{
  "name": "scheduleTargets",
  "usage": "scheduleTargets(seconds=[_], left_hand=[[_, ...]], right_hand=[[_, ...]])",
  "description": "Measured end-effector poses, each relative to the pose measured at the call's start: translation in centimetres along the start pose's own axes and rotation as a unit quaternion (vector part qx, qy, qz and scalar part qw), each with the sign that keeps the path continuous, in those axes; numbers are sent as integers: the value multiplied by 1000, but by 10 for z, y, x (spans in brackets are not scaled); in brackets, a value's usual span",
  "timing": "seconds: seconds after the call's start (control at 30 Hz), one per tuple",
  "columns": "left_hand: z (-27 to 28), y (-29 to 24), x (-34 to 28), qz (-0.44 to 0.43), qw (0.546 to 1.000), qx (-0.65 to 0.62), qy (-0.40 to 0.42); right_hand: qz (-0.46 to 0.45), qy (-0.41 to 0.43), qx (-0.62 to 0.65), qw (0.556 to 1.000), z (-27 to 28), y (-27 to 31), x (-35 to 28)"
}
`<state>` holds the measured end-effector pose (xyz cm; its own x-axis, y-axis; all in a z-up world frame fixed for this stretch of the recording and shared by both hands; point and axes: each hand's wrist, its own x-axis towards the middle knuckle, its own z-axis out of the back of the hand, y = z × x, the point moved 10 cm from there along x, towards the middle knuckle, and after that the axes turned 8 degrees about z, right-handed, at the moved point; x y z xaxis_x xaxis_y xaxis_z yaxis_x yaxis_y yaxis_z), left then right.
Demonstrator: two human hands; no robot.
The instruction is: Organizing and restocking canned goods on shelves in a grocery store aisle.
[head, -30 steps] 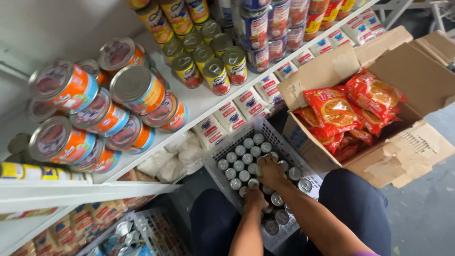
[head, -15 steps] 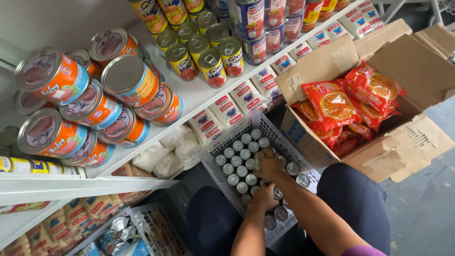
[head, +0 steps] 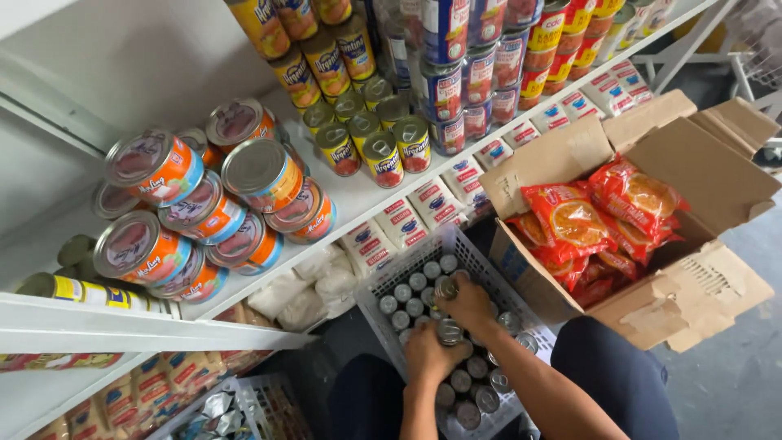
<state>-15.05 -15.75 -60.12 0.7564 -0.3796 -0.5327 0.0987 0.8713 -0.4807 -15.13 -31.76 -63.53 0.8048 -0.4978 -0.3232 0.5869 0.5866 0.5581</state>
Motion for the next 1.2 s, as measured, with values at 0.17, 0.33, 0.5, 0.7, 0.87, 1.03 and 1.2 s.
scheduleTargets(seconds=[0.17,0.33,0.5,0.7,0.87,1.03,1.2], left_hand=[[58,11,-15,-110,916,-376,-91],[135,-18,-68,-181,767,-607,-102],[236,-97,-140,-267,760,-574,-147],[314,-178,-225,-274,763,-559,-174],[368,-231,-284,-250,748,-600,-134],[432,-277,-352,-259,755,-587,-139],[467,-299,-402,-250,748,-597,-143]], right_hand=[[195,-125,264,936,51,31,2],[185,-105,523,825,110,55,-29],[224,-117,673,695,204,91,-77],[170,-56,739,649,298,158,-142],[193,17,766,613,377,237,-199],[226,72,727,645,429,291,-236],[225,90,649,721,480,338,-272]])
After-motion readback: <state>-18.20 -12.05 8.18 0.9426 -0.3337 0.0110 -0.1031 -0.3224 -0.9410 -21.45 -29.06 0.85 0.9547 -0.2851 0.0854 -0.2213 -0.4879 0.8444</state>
